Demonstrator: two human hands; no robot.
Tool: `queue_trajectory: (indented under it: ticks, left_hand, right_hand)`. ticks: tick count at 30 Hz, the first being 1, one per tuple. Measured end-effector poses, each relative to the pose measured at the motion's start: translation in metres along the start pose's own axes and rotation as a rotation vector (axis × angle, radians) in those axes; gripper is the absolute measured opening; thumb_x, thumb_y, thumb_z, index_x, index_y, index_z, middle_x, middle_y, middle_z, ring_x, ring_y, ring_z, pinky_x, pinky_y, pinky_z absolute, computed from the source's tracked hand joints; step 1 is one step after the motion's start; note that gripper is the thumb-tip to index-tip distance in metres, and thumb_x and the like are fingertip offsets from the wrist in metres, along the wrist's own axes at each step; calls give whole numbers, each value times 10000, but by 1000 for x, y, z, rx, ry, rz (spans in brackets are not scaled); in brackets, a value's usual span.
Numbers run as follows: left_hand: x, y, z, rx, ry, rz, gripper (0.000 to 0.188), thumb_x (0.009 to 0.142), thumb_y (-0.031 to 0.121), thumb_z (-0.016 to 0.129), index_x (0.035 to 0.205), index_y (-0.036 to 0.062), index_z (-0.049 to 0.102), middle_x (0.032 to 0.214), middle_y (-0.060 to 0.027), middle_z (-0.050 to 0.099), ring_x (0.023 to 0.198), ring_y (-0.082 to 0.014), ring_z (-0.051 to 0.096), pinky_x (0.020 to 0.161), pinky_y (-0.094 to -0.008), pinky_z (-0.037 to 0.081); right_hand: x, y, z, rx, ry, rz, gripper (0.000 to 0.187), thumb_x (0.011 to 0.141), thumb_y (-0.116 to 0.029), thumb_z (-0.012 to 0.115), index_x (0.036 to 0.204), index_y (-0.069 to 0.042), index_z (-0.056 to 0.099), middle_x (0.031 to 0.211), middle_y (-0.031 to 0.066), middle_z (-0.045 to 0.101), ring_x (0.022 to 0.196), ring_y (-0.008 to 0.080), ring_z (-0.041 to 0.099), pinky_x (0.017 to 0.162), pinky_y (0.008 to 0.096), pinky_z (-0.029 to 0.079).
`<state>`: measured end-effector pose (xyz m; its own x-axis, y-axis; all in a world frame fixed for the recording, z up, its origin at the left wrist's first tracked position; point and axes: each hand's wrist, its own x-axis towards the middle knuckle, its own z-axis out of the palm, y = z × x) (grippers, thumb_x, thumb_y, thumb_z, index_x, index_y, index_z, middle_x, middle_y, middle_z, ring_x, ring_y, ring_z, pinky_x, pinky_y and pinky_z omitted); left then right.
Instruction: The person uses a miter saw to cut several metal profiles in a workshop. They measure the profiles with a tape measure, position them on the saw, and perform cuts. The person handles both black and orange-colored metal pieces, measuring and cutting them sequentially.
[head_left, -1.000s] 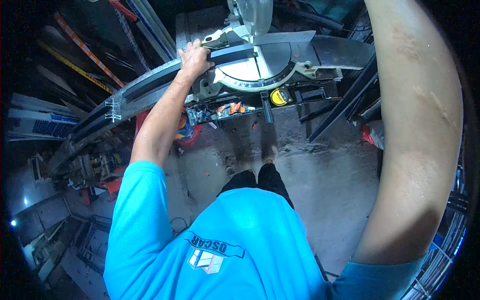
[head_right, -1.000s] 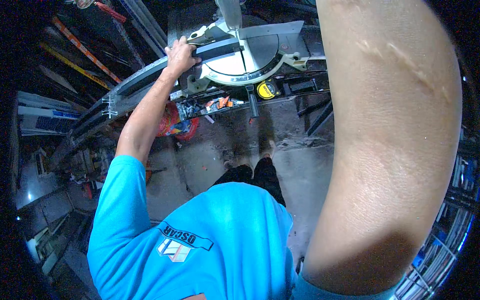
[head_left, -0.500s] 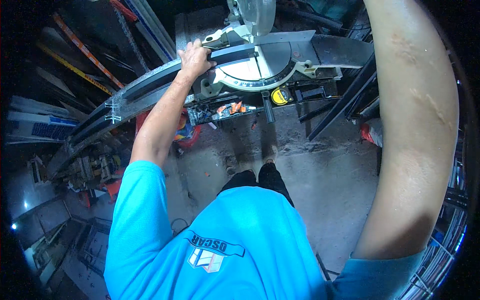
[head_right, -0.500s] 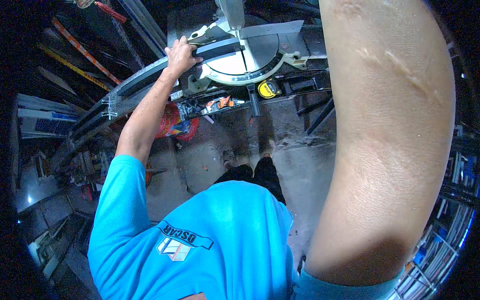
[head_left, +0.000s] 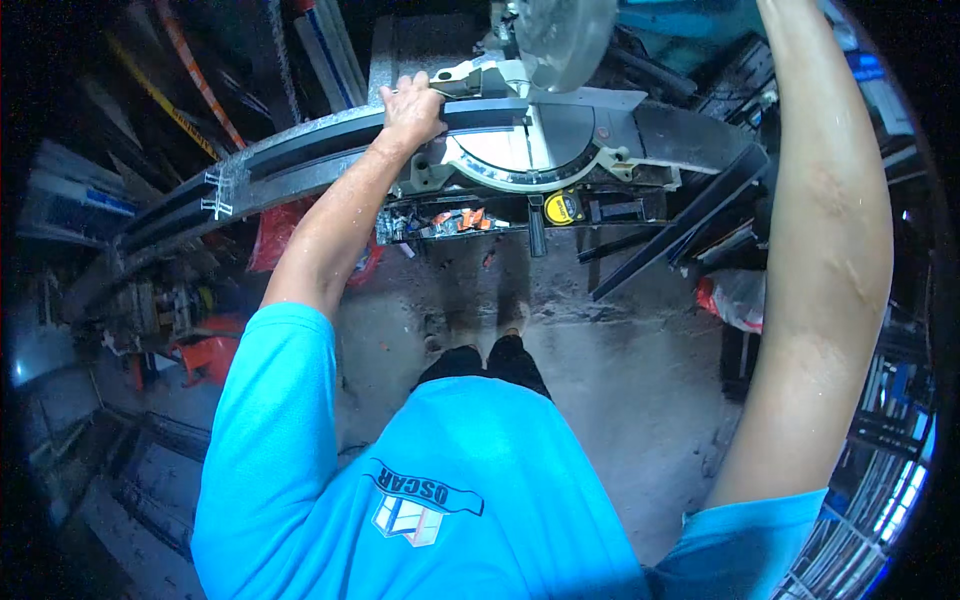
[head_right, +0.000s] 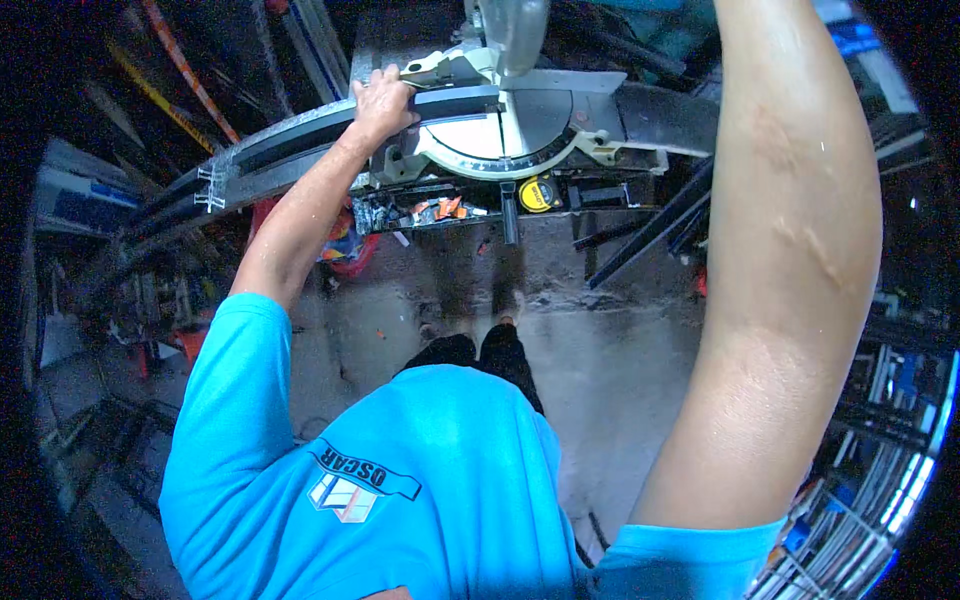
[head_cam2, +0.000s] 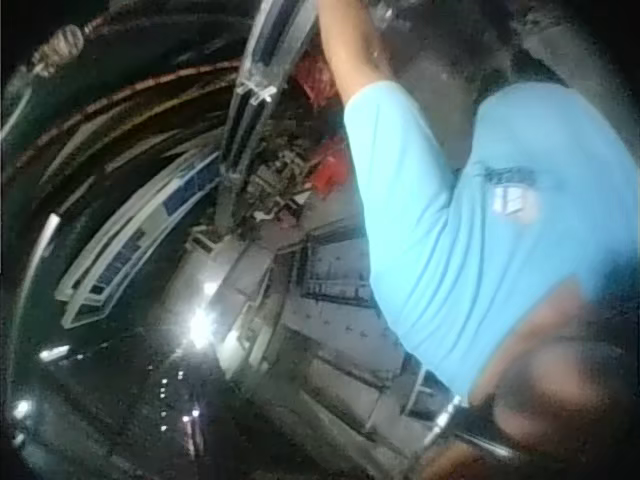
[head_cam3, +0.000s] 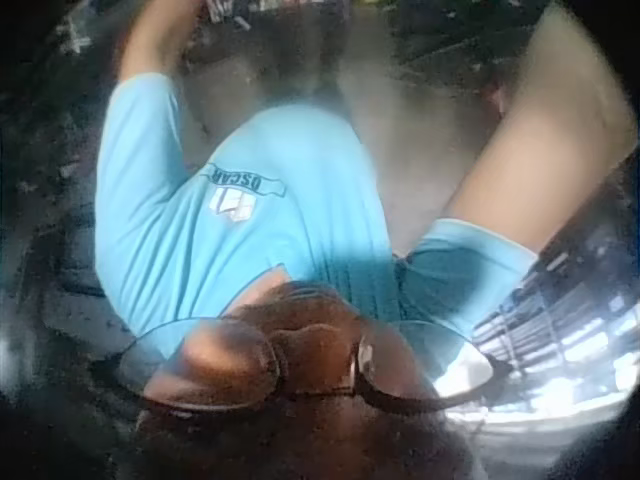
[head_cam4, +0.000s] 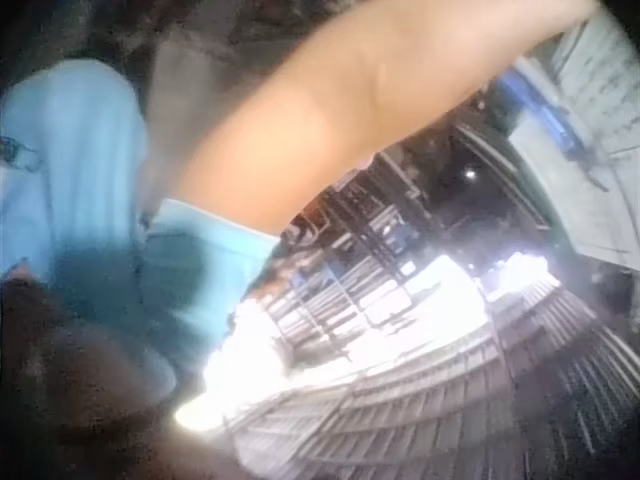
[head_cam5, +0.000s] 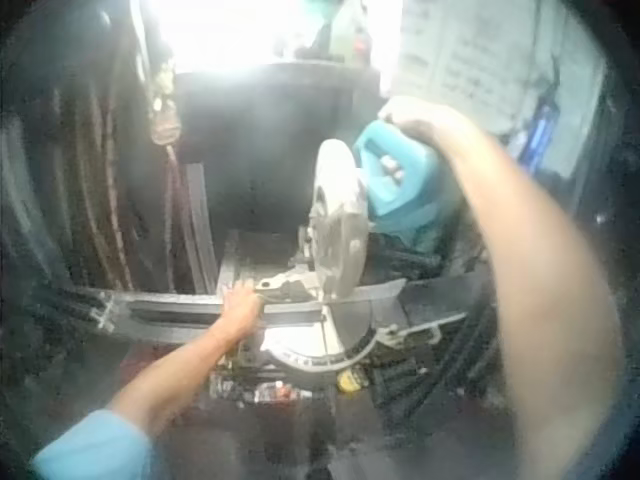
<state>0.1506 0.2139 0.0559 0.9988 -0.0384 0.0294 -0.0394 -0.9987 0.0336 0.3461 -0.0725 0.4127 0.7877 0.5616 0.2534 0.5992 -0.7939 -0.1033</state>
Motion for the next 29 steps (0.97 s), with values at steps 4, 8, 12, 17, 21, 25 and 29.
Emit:
queue_trajectory:
  ticks: [4, 8, 12, 17, 21, 25, 29]
  left_hand:
    - [-3, 1, 0, 1, 39, -15, 324, 676, 202, 833, 997, 178, 795, 1186, -80, 594, 1181, -296, 552, 995, -586, 390]
    - [1, -1, 10, -15, 60, -19, 329, 673, 216, 847, 994, 162, 796, 1168, -101, 587, 1181, -312, 549, 1007, -613, 404]
    - [1, 3, 12, -72, 123, -7, 274, 675, 143, 801, 949, 130, 793, 1162, -93, 593, 1172, -303, 551, 997, -582, 410]
    - [0, 4, 15, -99, 150, -22, 197, 710, 94, 762, 905, 109, 788, 1143, -82, 595, 1150, -290, 556, 964, -544, 402]
    - [-1, 2, 15, -88, 146, -27, 201, 718, 83, 751, 914, 106, 788, 1132, -75, 597, 1145, -285, 559, 954, -546, 406]
    - [-1, 2, 14, -69, 139, -31, 224, 715, 90, 756, 936, 107, 787, 1140, -74, 595, 1150, -285, 560, 960, -552, 407]
    - [0, 1, 13, -71, 121, -28, 239, 717, 110, 765, 956, 111, 786, 1170, -81, 587, 1168, -276, 558, 985, -567, 398]
  right_hand:
    - [-42, -32, -4, 334, -111, 15, 185, 925, -134, 543, 877, -36, 693, 772, 125, 702, 704, 257, 645, 720, 435, 541]
    - [-96, -83, -13, 1052, -429, 458, 269, 1004, -254, 478, 1011, -54, 658, 762, 157, 689, 651, 287, 645, 699, 486, 557]
    - [-133, -73, 33, 970, -177, 682, 599, 1057, -539, 350, 903, -27, 620, 711, 77, 620, 579, 199, 587, 534, 356, 497]
    - [-170, -87, 60, 995, -45, 760, 675, 1042, -592, 311, 874, -24, 634, 716, 100, 638, 564, 214, 591, 552, 379, 514]
    - [-184, -89, 79, 956, 57, 743, 621, 1064, -536, 303, 885, -27, 610, 726, 110, 637, 550, 208, 598, 525, 364, 519]
    - [-193, -94, 86, 994, 78, 712, 616, 1066, -515, 298, 878, -19, 610, 717, 121, 637, 535, 213, 606, 502, 353, 517]
    - [-202, -97, 93, 1012, 62, 710, 530, 1063, -542, 332, 1094, -73, 577, 753, 89, 631, 572, 195, 590, 544, 328, 490]
